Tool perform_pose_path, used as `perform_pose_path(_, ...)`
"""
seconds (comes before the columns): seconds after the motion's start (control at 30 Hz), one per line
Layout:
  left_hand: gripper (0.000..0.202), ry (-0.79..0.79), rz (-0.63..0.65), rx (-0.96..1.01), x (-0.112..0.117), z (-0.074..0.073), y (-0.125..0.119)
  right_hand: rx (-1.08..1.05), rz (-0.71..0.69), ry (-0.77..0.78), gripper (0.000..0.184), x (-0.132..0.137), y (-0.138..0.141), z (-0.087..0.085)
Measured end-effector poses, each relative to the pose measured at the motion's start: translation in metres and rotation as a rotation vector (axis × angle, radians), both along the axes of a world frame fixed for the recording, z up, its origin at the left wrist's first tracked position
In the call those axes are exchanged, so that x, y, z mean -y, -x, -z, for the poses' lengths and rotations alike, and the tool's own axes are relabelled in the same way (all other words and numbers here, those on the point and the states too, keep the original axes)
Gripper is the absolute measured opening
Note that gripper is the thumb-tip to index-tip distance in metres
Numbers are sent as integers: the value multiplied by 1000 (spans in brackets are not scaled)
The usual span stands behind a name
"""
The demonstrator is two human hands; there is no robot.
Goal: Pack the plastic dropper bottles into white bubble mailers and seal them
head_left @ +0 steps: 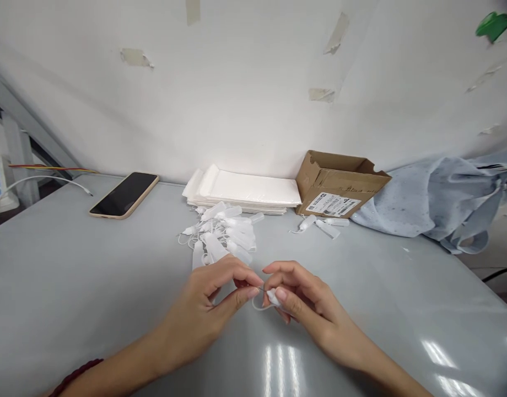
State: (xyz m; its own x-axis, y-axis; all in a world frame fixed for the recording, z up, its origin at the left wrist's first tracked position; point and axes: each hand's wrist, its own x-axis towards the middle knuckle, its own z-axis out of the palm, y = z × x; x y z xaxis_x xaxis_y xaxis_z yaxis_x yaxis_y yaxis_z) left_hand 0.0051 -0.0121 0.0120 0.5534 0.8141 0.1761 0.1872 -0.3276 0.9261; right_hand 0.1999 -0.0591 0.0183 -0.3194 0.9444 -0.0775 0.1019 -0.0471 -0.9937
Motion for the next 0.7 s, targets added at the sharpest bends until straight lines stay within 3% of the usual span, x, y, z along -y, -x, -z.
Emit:
perform_pose_path(0.33,13,66,-2,3,-2,-2,0,5,-17,9,21,0,-1,1)
perform_pose_path(0.7,13,-33,16,2,-2,-3,1,20,-2,8,20,1,1,1)
